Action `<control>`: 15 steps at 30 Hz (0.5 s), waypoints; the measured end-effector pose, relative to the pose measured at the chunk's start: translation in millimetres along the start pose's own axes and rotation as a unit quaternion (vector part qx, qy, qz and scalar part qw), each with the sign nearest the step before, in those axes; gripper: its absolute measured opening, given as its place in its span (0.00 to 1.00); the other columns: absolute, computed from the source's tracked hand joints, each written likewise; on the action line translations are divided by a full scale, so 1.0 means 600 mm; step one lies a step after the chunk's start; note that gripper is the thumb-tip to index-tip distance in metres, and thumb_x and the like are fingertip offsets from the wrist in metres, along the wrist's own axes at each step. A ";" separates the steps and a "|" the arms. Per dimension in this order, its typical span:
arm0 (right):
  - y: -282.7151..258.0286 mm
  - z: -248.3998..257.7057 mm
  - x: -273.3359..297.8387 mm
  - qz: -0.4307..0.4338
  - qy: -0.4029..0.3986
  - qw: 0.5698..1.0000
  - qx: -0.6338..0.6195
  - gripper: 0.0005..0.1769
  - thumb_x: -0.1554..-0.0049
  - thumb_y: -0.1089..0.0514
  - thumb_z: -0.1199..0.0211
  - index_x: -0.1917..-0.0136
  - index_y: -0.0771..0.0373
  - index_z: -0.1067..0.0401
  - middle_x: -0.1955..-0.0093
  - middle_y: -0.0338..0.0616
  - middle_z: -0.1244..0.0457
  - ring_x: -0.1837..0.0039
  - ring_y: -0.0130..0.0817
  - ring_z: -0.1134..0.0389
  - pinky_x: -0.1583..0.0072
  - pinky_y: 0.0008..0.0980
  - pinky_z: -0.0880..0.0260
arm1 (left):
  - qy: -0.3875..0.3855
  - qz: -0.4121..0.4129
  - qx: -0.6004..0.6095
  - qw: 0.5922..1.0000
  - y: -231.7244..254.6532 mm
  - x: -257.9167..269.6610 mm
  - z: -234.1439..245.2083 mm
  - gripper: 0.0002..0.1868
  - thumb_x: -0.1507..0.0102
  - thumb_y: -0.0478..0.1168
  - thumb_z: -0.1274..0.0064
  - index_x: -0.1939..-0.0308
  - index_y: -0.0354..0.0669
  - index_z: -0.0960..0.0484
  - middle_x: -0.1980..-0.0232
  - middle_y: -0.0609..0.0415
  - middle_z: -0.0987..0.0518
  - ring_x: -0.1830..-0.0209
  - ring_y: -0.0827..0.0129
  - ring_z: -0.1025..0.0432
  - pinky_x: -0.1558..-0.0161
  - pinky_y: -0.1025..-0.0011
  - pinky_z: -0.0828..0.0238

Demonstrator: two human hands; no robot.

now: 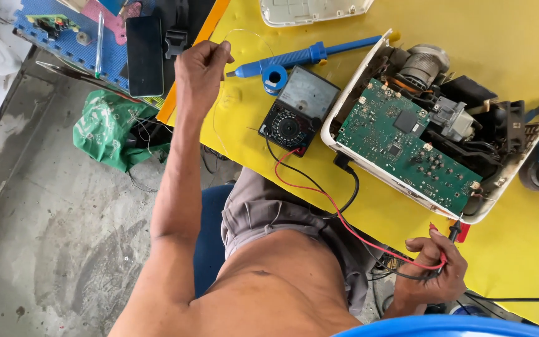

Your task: The person works on a disassembled electronic device placed on a yellow table, using a multimeter to test components on the circuit board. They manipulate the multimeter probes and wires while seated, focusing on the internal electronics.

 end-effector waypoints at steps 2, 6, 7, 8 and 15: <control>0.001 0.002 -0.002 -0.012 0.007 1.000 0.014 0.10 0.24 0.68 0.51 0.39 0.81 0.35 0.62 0.66 0.37 0.61 0.48 0.31 0.40 0.50 0.23 | -0.018 -0.090 -0.140 0.986 -0.020 -0.009 0.013 0.13 0.26 0.41 0.45 0.62 0.37 0.15 0.69 0.56 0.18 0.76 0.79 0.33 0.75 0.75 0.42; 0.025 -0.009 -0.002 -0.018 0.037 0.997 -0.062 0.05 0.32 0.79 0.45 0.43 0.83 0.31 0.56 0.69 0.36 0.61 0.46 0.36 0.43 0.51 0.20 | -0.113 -0.076 -0.425 0.895 -0.024 0.014 0.009 0.18 0.29 0.53 0.41 0.46 0.43 0.14 0.61 0.48 0.19 0.67 0.58 0.23 0.74 0.60 0.30; 0.029 -0.016 -0.005 -0.011 0.052 0.995 -0.080 0.07 0.37 0.83 0.40 0.45 0.85 0.29 0.58 0.69 0.36 0.59 0.44 0.38 0.47 0.47 0.19 | -0.142 -0.026 -0.429 0.892 -0.016 0.024 0.010 0.28 0.29 0.56 0.42 0.34 0.40 0.19 0.57 0.44 0.17 0.58 0.54 0.21 0.70 0.55 0.25; 0.030 -0.017 -0.008 -0.014 0.053 0.996 -0.076 0.07 0.37 0.83 0.40 0.45 0.85 0.29 0.58 0.69 0.36 0.59 0.44 0.38 0.47 0.47 0.19 | -0.148 -0.027 -0.427 0.892 -0.010 0.040 0.000 0.28 0.29 0.56 0.42 0.34 0.40 0.19 0.57 0.44 0.17 0.58 0.54 0.21 0.70 0.55 0.25; -0.010 -0.064 -0.037 0.079 -0.062 0.991 -0.089 0.13 0.37 0.64 0.37 0.42 0.76 0.27 0.54 0.52 0.39 0.60 0.32 0.36 0.60 0.24 0.30 | -0.096 -0.257 -0.155 0.949 0.136 0.207 -0.143 0.22 0.30 0.39 0.38 0.33 0.42 0.24 0.48 0.48 0.21 0.50 0.58 0.29 0.46 0.55 0.32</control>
Point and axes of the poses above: each hand's wrist, its own x-axis away from the middle knuckle, its own z-axis out of the back of the hand, y = z × x, the point moved 3 cm from there along -x, towards the middle knuckle
